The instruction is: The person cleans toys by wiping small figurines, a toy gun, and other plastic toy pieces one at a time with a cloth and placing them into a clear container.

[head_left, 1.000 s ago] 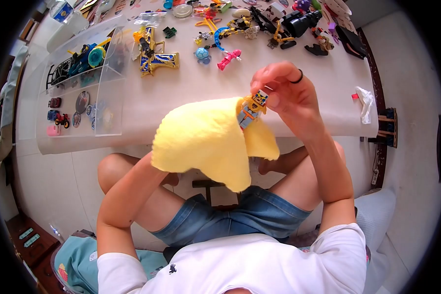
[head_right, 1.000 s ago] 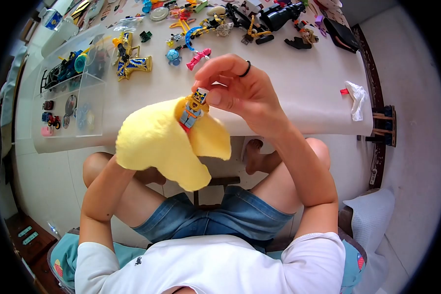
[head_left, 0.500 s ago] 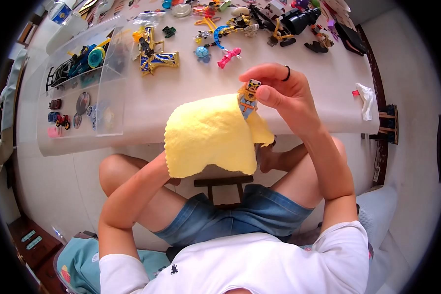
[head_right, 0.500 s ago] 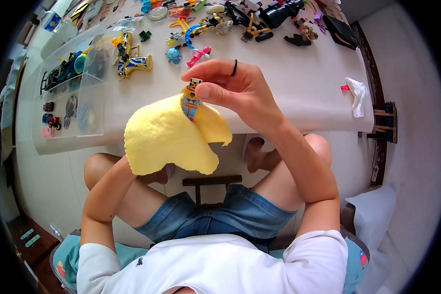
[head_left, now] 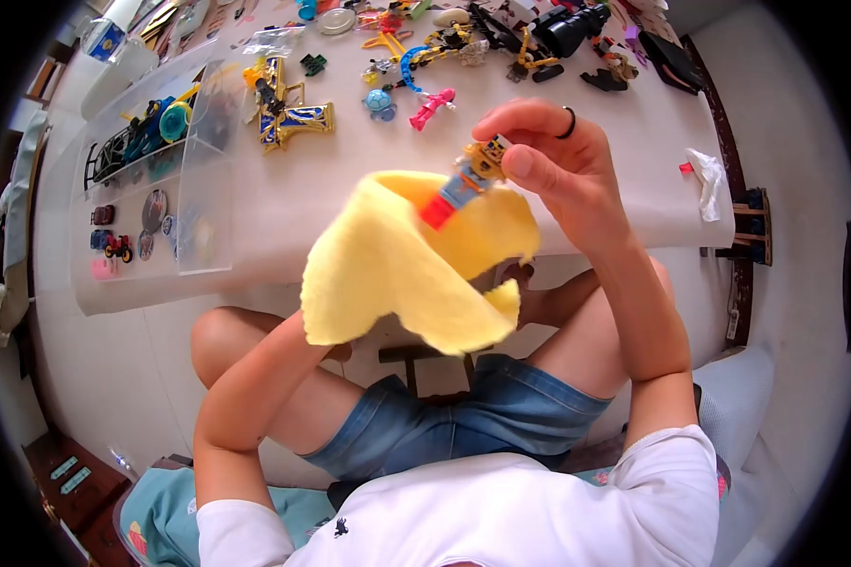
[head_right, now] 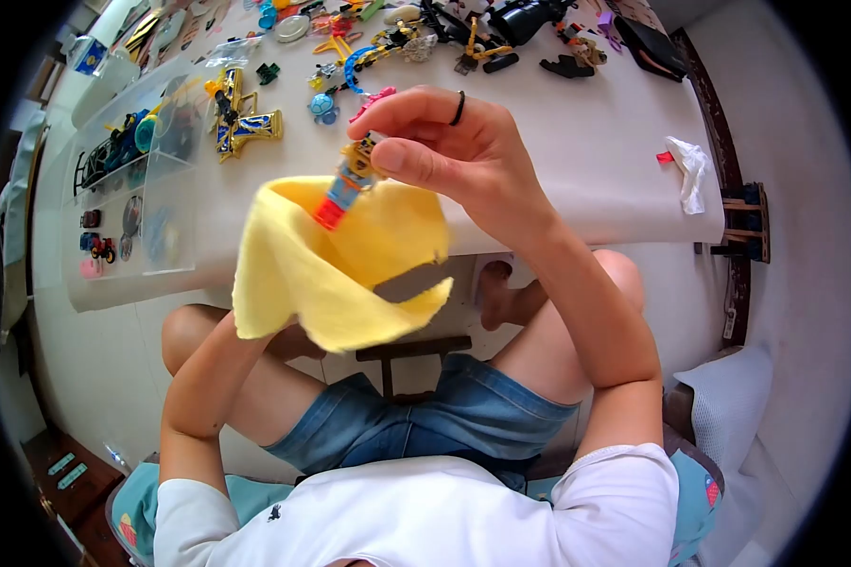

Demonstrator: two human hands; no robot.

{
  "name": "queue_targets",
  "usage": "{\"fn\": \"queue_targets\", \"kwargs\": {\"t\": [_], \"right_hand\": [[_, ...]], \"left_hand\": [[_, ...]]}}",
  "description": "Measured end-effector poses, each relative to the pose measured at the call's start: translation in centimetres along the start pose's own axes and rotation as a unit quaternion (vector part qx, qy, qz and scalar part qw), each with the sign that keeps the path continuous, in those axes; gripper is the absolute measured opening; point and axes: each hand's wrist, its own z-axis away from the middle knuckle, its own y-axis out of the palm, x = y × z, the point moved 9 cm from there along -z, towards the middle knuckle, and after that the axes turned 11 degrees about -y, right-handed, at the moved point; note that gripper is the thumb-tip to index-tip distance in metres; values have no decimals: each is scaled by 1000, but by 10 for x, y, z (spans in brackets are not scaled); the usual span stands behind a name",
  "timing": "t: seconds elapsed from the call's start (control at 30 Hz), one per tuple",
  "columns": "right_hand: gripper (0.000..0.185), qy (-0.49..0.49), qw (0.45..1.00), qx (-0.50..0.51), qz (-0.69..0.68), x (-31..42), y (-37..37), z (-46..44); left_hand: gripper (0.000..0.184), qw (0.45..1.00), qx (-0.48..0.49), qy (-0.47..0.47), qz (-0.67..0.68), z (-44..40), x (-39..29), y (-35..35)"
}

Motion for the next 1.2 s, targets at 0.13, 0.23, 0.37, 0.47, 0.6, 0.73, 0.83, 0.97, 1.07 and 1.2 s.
{"fn": "queue_targets", "kwargs": {"t": [0.13,0.23,0.37,0.47,0.6,0.73,0.83,0.97,1.07,1.2], "right_hand": [[21,26,1000,4,-5,0,-1,1],[17,17,1000,-20,-10,-2,-7,1],[16,10,1000,-26,-4,2,-8,1],[16,-5,1000,0,24,7,-4,0],[20,-11,999,38,20,4,6,0],[26,-35,993,71,89,4,14,2],[30,-17,994,80,73,-2,19,5],[29,40,998,43,16,-15,19,9],[25,34,966,93,239,-3,15,6],[23,-25,959,99,265,8,19,3]], "left_hand": [[51,991,-28,-18,129,-1,16,-24],[50,995,-26,-22,92,6,21,-23],[51,999,27,9,39,9,28,-30],[51,1000,21,4,17,12,12,-10],[56,958,-104,-57,-260,6,-17,22],[51,951,-100,38,-291,-5,-24,28],[46,983,-45,45,-173,-3,-16,24],[42,921,-56,34,-384,2,-18,34],[40,772,-99,81,-623,-6,-45,59],[44,836,-72,127,-530,1,-30,40]]}}
